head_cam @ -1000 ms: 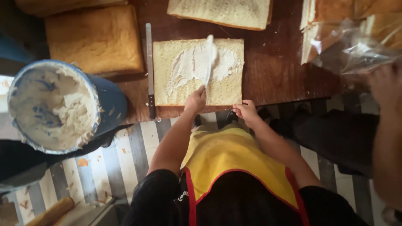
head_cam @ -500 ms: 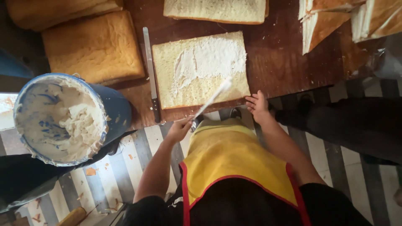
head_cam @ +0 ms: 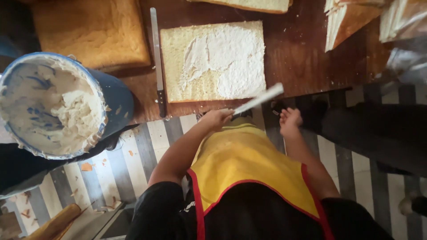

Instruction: Spreading filling onto a large sheet of bread and then layering another sheet on top.

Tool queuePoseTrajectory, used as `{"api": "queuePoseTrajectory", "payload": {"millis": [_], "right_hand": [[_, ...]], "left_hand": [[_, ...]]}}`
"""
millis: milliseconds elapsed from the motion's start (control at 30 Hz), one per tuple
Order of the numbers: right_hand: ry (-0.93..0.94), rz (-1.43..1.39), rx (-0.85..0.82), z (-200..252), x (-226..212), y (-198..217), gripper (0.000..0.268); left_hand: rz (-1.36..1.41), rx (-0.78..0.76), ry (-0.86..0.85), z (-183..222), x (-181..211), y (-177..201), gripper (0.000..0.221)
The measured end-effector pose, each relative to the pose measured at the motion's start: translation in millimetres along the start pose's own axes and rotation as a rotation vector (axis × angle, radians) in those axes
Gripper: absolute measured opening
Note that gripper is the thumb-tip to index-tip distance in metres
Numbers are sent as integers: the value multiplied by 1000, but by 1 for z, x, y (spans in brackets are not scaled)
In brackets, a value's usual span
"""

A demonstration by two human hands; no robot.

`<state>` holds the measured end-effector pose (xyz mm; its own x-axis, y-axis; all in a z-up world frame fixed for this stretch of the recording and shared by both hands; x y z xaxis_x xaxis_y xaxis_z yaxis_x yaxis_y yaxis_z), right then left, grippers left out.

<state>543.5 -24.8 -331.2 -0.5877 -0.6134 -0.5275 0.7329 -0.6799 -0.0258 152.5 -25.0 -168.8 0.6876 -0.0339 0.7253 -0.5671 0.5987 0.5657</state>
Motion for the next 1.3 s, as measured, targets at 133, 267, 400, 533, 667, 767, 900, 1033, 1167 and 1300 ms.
{"api": "queuePoseTrajectory", "payload": {"millis": [133,267,400,533,667,767,900,1033,1167,1300], "right_hand": [[-8,-110,26,-35,19,39,36],[250,201,48,15,-1,6,23],[821,835,-100,74,-29,-59,26],[1216,1175,-195,103,-50,-102,37],[1209,1327,-386,106,-48,-115,64],[1105,1385,-412,106,-46,-115,73],[942,1438,-429,111,-49,-115,80],[823,1455,-418,100,-46,-115,83],[812,1455,-390,90,-48,-116,79],[787,1518,-334,103,-50,-125,80]], "left_hand": [[203,122,-186,31,-16,-7,34],[150,498,296,52,-42,3,32],[-256,789,340,59,-72,37,37],[-354,660,534,55,-87,86,47],[-299,546,770,54,-113,124,44],[-285,589,798,64,-118,144,40],[-330,715,726,81,-111,142,45],[-334,730,725,102,-88,90,40],[-327,576,623,116,-70,57,50],[-156,433,829,128,-90,61,44]]}}
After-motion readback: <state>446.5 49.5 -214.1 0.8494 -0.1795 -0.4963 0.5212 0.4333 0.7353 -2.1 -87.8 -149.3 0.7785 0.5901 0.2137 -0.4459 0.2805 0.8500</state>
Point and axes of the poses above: each hand's wrist, its own z-axis away from the middle knuckle, its own y-axis out of the back of the hand, x = y × z, the point moved 2 cm from there along -z, towards the middle knuckle, and after that the axes turned 4 degrees about -y, right-handed, at the moved point
